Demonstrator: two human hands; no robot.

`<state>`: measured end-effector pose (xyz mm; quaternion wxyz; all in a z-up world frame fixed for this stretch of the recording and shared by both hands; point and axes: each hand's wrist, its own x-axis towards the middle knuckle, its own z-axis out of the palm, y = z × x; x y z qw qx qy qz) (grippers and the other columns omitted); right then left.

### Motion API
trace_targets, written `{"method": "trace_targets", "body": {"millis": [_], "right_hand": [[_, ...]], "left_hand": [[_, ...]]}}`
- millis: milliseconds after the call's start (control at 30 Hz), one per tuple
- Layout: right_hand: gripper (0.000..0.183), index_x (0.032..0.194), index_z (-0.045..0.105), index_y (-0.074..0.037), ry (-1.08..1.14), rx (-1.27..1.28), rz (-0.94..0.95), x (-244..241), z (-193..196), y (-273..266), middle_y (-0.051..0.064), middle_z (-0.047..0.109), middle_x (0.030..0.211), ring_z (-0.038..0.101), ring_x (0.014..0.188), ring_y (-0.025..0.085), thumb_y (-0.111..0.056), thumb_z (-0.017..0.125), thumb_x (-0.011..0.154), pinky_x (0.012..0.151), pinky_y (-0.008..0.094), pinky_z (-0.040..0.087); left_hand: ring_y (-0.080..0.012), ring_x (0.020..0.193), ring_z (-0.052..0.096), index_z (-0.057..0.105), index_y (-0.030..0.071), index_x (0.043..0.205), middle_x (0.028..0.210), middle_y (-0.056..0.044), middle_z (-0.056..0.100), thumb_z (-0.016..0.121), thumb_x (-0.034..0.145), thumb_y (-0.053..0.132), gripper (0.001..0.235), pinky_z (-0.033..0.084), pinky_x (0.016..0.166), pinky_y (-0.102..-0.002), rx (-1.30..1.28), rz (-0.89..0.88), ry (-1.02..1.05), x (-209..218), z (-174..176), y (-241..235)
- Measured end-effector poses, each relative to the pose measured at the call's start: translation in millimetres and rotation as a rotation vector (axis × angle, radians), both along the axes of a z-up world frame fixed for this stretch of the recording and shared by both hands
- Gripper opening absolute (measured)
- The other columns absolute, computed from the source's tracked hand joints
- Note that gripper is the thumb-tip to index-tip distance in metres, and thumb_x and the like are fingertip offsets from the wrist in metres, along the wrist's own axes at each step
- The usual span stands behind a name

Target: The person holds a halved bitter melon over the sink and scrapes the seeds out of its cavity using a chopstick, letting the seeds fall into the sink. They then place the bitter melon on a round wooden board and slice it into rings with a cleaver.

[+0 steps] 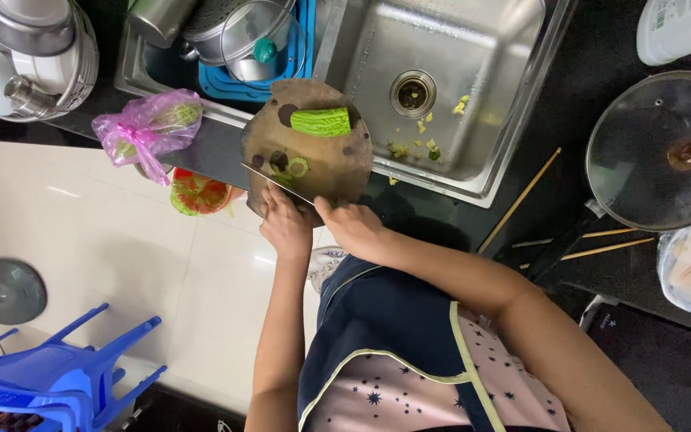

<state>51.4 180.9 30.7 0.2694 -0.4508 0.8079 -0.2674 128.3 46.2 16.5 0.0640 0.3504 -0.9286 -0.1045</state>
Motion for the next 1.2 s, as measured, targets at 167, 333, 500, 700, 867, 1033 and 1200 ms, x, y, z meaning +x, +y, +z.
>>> {"method": "trace_targets", "body": {"millis": [167, 333, 500, 700, 867, 1033, 1200], "right_hand": [[0.021, 0.11, 0.044, -0.003, 0.008, 0.031, -0.016, 4.0, -17.3, -9.9, 0.025, 0.07, 0.072, 0.073, 0.072, 0.043, -0.005, 0.052, 0.091, 0.059, 0.053, 0.058], [0.018, 0.11, 0.044, -0.004, 0.002, 0.05, -0.029, 12.3, -18.3, 13.0, 0.024, 0.07, 0.072, 0.072, 0.072, 0.043, -0.007, 0.051, 0.093, 0.059, 0.054, 0.057], [0.019, 0.111, 0.044, -0.004, 0.019, 0.072, -0.033, 17.3, -22.4, 36.4, 0.024, 0.07, 0.071, 0.072, 0.071, 0.043, -0.01, 0.05, 0.093, 0.06, 0.056, 0.056], [0.027, 0.111, 0.043, -0.003, -0.145, 0.065, -0.043, -0.2, -23.9, 52.2, 0.025, 0.069, 0.071, 0.07, 0.069, 0.045, -0.005, 0.057, 0.089, 0.059, 0.057, 0.054], [0.029, 0.114, 0.043, -0.003, -0.068, 0.066, -0.038, 6.1, 17.9, 56.9, 0.024, 0.069, 0.072, 0.07, 0.067, 0.045, -0.005, 0.057, 0.088, 0.057, 0.056, 0.055], [0.026, 0.114, 0.044, -0.002, 0.1, 0.109, 0.017, 18.2, 25.8, 60.4, 0.024, 0.069, 0.076, 0.071, 0.066, 0.043, -0.004, 0.053, 0.09, 0.054, 0.053, 0.057], [0.021, 0.113, 0.044, -0.002, 0.12, 0.149, 0.036, 19.5, 26.3, 59.8, 0.026, 0.069, 0.076, 0.072, 0.067, 0.042, -0.007, 0.05, 0.093, 0.054, 0.051, 0.058]], "left_hand": [[-0.0414, 0.097, 0.069, 0.051, -0.009, 0.138, 0.127, -0.027, 0.063, 0.072, 0.075, 0.014, 0.07, 0.061, 0.068, -0.048, -0.069, -0.016, 0.031, 6.0, -20.8, -5.3], [-0.0394, 0.099, 0.07, 0.051, -0.006, 0.138, 0.126, -0.022, 0.064, 0.069, 0.074, 0.008, 0.068, 0.061, 0.069, -0.048, -0.033, 0.001, 0.005, 3.5, -3.1, -4.6], [-0.0376, 0.097, 0.07, 0.049, -0.003, 0.139, 0.125, -0.019, 0.064, 0.067, 0.073, 0.005, 0.069, 0.061, 0.069, -0.048, 0.024, -0.001, -0.026, 3.2, -1.0, -5.4], [-0.0389, 0.093, 0.069, 0.047, -0.004, 0.141, 0.129, -0.025, 0.062, 0.068, 0.071, 0.006, 0.074, 0.06, 0.068, -0.049, -0.008, -0.044, 0.027, 8.9, -5.4, -9.5], [-0.0381, 0.092, 0.07, 0.048, -0.004, 0.138, 0.119, -0.021, 0.066, 0.067, 0.076, 0.005, 0.066, 0.06, 0.067, -0.049, 0.035, -0.028, 0.014, 6.9, 0.4, -6.5], [-0.0377, 0.086, 0.071, 0.051, -0.004, 0.119, 0.099, -0.018, 0.069, 0.071, 0.08, 0.01, 0.046, 0.059, 0.064, -0.049, 0.045, 0.006, -0.015, 3.3, -0.2, -5.7], [-0.038, 0.082, 0.07, 0.051, -0.004, 0.107, 0.088, -0.018, 0.069, 0.075, 0.076, 0.015, 0.044, 0.059, 0.06, -0.048, 0.03, 0.006, 0.017, 0.5, 0.9, -4.4]]}}
